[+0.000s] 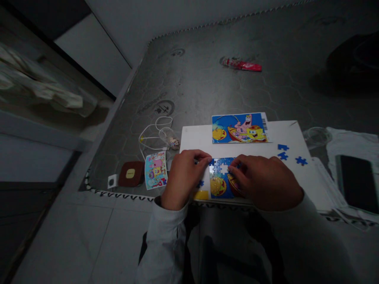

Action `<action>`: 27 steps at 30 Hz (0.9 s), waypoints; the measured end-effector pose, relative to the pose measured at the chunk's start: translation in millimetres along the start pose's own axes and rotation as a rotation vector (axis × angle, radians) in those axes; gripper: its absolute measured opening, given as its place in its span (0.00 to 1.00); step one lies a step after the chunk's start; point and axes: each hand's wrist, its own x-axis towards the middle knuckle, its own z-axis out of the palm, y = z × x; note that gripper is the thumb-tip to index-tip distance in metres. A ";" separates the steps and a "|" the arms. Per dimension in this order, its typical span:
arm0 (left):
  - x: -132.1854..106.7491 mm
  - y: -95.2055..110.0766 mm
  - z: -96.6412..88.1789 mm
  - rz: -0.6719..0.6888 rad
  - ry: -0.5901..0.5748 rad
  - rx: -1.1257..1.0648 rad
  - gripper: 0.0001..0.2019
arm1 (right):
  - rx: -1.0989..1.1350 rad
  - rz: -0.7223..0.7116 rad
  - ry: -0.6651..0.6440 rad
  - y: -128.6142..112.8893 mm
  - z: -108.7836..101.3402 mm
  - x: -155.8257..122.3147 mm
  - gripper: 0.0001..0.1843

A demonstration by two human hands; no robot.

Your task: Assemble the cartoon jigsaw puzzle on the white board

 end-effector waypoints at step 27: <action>-1.6 6.2 0.4 -0.002 0.058 0.047 0.02 | -0.056 -0.181 0.015 -12.5 20.4 -0.8 0.25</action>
